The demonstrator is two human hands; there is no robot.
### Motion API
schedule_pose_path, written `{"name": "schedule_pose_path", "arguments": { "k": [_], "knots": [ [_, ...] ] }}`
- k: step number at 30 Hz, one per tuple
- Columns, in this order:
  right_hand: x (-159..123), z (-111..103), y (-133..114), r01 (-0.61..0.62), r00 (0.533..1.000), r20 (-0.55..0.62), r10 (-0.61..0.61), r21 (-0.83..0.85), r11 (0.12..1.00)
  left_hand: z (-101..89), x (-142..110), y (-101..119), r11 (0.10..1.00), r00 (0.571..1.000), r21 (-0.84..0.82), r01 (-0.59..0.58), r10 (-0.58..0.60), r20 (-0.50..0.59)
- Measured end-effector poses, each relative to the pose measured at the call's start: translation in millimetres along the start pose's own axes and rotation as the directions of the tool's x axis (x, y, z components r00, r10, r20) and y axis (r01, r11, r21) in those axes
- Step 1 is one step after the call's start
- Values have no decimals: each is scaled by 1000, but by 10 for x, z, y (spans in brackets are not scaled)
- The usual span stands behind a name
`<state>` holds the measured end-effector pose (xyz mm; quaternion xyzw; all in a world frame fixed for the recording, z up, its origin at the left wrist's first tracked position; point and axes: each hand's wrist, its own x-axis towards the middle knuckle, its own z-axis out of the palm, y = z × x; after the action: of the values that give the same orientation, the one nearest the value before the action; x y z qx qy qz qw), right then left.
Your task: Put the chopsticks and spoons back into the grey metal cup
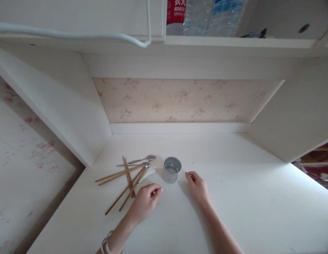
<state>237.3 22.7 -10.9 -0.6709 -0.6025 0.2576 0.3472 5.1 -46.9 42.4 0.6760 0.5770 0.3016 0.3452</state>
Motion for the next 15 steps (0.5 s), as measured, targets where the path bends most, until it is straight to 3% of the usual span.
{"name": "schedule_pose_path", "arguments": {
  "k": [3, 7, 11, 15],
  "knots": [
    [5, 7, 5, -1, 1000, 11, 1, 0, 1000, -290, -14, -82, 979, 993, 194, 56, -33, -116],
    [16, 30, 19, 1, 1000, 21, -1, 1, 1000, -581, 48, -370, 845, 968, 497, 199, -90, -233],
    [9, 33, 19, 14, 1000, 17, -14, -7, 1000, -644, 105, -591, 728, 971, 645, 233, -138, -196],
    [-2, 20, 14, 31, 999, 16, -30, -30, 999, -626, 130, -614, 711, 982, 676, 191, -147, -122]
  ]
}}
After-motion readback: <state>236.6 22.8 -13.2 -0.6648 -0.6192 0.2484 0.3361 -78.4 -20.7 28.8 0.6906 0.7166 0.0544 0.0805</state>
